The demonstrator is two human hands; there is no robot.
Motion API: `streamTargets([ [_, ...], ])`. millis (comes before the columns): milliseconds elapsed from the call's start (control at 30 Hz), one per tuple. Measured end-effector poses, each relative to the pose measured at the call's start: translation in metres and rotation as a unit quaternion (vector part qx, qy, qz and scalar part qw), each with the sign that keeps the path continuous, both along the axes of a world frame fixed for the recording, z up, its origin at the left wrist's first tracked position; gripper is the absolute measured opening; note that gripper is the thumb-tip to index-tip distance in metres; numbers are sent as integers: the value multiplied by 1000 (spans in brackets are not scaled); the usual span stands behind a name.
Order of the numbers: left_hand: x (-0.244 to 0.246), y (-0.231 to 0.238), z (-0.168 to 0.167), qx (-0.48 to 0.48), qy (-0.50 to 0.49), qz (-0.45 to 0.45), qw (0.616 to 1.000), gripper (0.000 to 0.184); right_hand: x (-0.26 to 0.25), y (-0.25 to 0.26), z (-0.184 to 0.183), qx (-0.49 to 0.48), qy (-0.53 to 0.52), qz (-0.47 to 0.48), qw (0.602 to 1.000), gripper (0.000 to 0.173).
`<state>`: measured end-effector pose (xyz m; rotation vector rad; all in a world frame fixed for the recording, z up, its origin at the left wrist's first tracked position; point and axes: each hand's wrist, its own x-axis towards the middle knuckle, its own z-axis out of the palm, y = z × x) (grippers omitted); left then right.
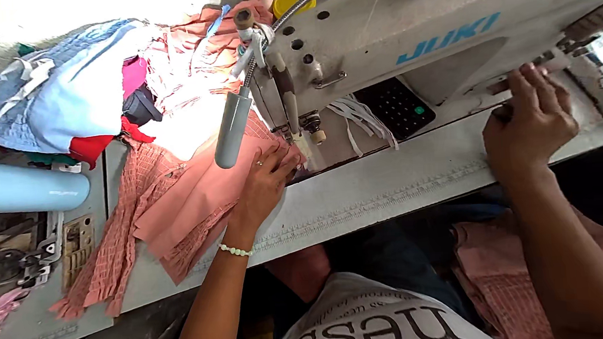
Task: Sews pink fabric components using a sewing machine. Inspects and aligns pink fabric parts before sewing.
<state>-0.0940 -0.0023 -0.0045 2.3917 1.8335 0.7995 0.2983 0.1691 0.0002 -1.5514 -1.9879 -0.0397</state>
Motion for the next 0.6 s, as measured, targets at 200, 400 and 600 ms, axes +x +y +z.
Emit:
streamTargets([
  [200, -8, 6, 3, -16, -15, -12, 1000, 26, -1, 2, 0, 41, 11, 10, 999, 47],
  [400, -12, 11, 7, -21, -34, -2, 999, 32, -1, 3, 0, 34, 20, 15, 999, 48],
  [600, -15, 17, 8, -18, -29, 11, 999, 27, 1, 4, -2, 34, 23, 21, 999, 51],
])
